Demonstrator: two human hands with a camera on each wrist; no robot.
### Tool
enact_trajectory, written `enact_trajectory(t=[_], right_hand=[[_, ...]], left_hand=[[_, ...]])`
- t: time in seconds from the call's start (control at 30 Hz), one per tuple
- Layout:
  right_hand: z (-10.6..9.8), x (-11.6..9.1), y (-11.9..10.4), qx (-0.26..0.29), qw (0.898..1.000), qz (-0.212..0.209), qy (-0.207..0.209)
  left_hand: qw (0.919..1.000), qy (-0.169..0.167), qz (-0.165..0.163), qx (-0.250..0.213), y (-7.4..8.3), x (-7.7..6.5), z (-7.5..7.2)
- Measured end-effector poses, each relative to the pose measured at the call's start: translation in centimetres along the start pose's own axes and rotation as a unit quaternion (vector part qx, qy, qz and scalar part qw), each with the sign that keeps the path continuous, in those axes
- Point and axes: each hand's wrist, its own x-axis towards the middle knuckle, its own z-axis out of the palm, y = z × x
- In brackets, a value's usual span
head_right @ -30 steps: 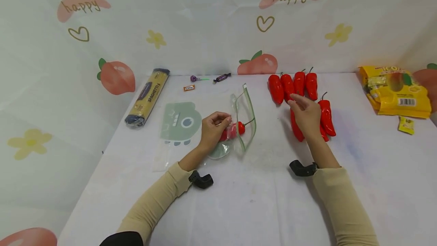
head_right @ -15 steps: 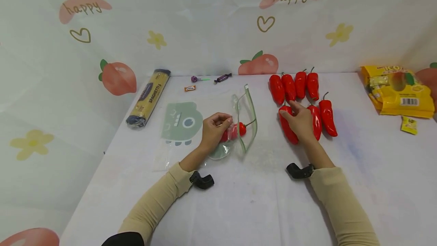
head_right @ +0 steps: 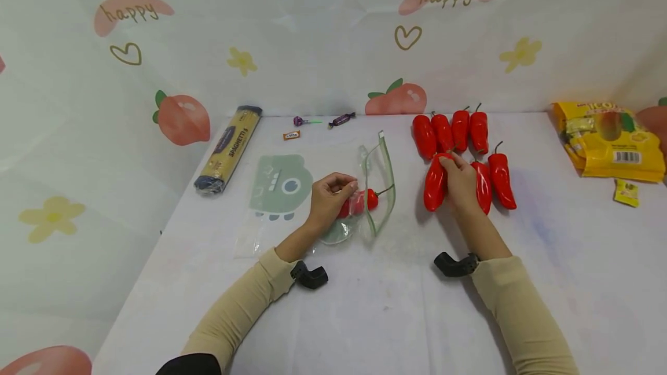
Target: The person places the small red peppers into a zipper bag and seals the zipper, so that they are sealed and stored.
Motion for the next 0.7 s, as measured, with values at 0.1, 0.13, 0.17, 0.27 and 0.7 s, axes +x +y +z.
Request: enact_trajectory(t=[0.1, 0.13, 0.17, 0.27, 0.7], right_hand=[[0.6, -0.6, -0.1, 0.200, 0.978, -0.034, -0.039], [0.9, -0.7, -0.1, 0.249, 0.966, -0.047, -0.052], [1.2, -0.8, 0.0, 0.291, 0.953, -0.062, -0.062], [2.3, -0.9, 0.5, 0.359, 0.925, -0.096, -0.075], [4.2, -0.2, 3.9, 0.093, 0.988, -0.101, -0.068]], left_hand=[[1.0000, 0.000, 0.001, 0.004, 0.1, 0.0, 0.0], [1.0000, 0.000, 0.001, 0.005, 0.1, 0.0, 0.0], [1.0000, 0.001, 0.001, 0.006, 0.1, 0.0, 0.0], [1.0000, 0.002, 0.001, 0.008, 0.1, 0.0, 0.0], [0.9998, 0.002, -0.004, 0.017, 0.3, -0.1, 0.1]])
